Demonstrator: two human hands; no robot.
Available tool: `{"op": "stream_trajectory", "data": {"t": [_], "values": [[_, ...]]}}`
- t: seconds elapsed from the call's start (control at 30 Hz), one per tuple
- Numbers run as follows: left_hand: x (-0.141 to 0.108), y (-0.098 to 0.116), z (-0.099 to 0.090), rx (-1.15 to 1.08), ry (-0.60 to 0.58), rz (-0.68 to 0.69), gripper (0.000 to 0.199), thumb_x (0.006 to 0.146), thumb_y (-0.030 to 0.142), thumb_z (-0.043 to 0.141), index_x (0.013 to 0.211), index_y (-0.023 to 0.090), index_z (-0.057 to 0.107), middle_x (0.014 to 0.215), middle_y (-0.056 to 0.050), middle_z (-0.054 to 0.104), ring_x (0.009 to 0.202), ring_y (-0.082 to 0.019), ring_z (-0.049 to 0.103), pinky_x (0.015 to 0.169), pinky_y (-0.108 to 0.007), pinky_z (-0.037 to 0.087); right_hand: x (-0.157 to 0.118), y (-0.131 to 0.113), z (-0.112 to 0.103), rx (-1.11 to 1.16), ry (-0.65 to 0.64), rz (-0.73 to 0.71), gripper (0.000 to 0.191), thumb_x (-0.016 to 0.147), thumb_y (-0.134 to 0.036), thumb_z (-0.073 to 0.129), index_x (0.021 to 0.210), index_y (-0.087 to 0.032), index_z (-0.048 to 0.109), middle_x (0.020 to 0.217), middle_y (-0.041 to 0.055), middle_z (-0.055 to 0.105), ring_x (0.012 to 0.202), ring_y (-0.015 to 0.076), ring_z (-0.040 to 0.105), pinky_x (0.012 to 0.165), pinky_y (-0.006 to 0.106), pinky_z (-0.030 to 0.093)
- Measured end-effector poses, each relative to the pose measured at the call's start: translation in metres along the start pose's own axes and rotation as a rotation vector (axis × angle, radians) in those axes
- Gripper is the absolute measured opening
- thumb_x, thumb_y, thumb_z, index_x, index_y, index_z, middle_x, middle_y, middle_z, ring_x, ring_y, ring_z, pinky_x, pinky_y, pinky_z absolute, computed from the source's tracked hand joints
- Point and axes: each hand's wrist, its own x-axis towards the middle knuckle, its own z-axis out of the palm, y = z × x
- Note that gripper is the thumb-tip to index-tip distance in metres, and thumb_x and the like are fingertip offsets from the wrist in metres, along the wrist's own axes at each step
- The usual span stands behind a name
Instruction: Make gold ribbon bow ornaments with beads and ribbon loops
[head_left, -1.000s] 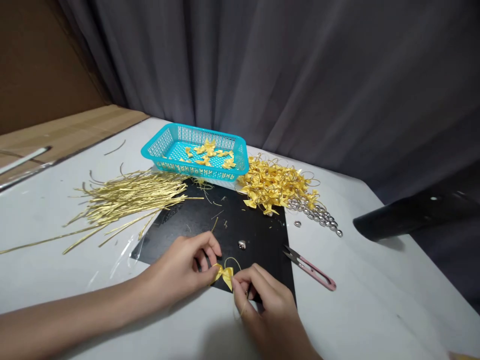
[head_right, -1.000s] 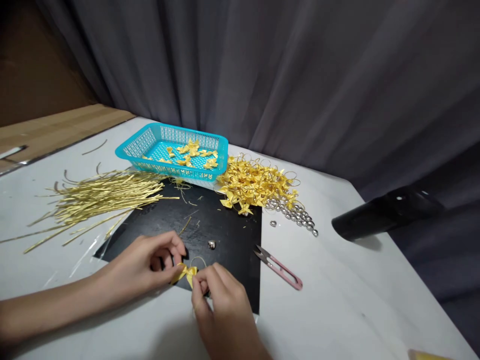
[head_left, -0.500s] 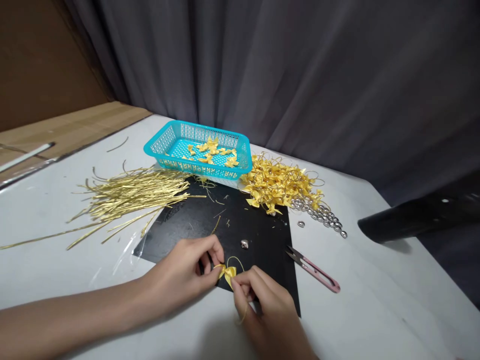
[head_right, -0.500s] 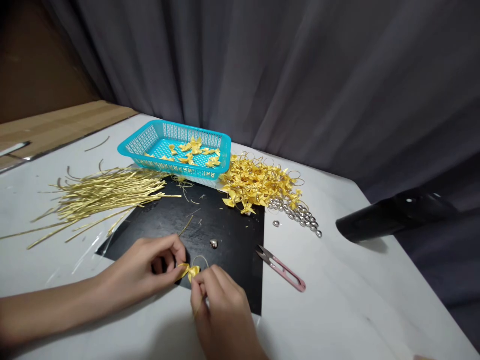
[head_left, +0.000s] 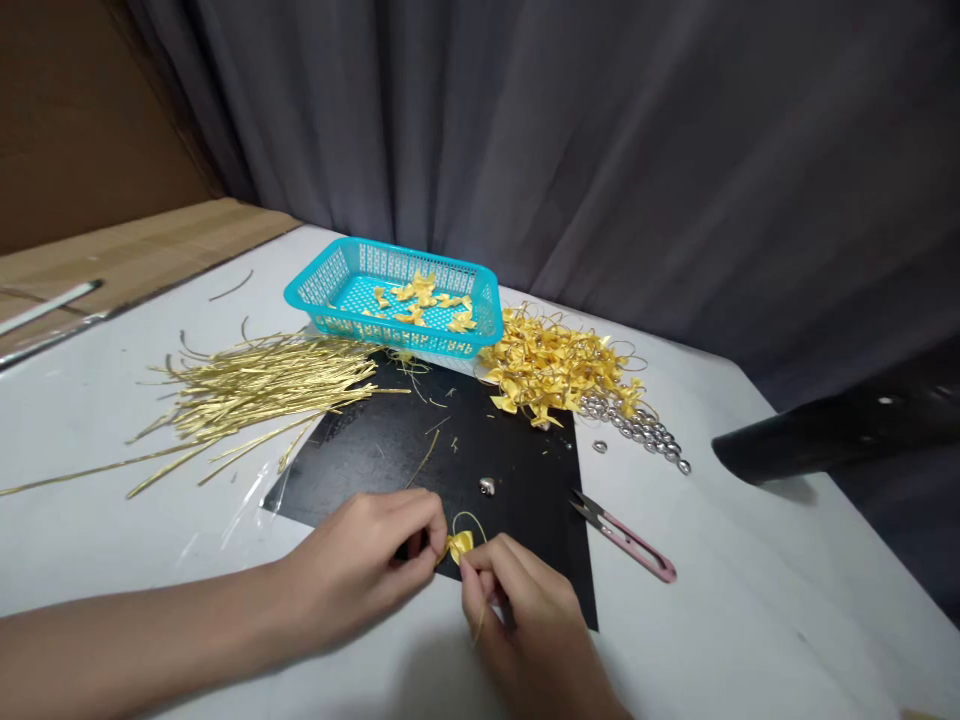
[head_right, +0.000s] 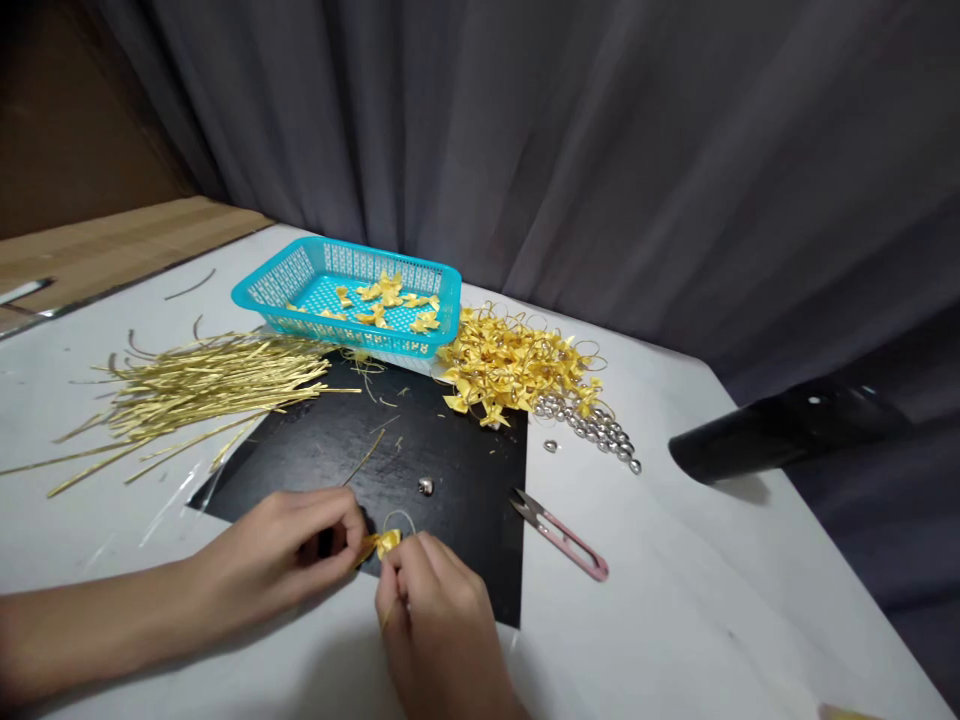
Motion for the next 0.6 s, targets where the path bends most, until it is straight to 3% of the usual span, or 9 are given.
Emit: {"op": "stream_trajectory", "data": {"t": [0.33, 0.47, 0.6], "values": [[-0.005, -0.018, 0.006, 0.324, 0.088, 0.559, 0.028, 0.098, 0.013, 0.031, 0.076, 0.019, 0.049, 0.068, -0.002, 0.059, 0.058, -0.014, 0.050, 0.051, -0.024, 0.035, 0.001, -0.005, 0.000, -0.034, -0.008, 0.004, 0.023, 0.088, -0.013, 0.037, 0.067, -0.022, 0.039, 0.056, -0.0047, 0.042, 0.047, 0.0110, 0.043, 0.047, 0.023, 0.028], [-0.004, -0.017, 0.005, 0.463, 0.132, 0.692, 0.041, 0.100, 0.011, 0.021, 0.072, 0.017, 0.051, 0.065, -0.004, 0.059, 0.056, -0.015, 0.049, 0.049, -0.026, 0.035, 0.002, -0.007, -0.001, -0.050, -0.035, 0.001, 0.024, 0.090, -0.014, 0.036, 0.068, -0.022, 0.038, 0.056, -0.0047, 0.043, 0.047, 0.0113, 0.044, 0.048, 0.022, 0.029], [-0.004, -0.014, 0.005, 0.504, 0.135, 0.745, 0.044, 0.099, 0.009, 0.023, 0.067, 0.016, 0.052, 0.062, -0.004, 0.058, 0.052, -0.015, 0.047, 0.046, -0.027, 0.034, 0.002, -0.008, -0.001, -0.077, -0.035, -0.006, 0.027, 0.093, -0.015, 0.033, 0.068, -0.022, 0.038, 0.056, -0.0045, 0.044, 0.047, 0.0114, 0.046, 0.048, 0.023, 0.031]]}}
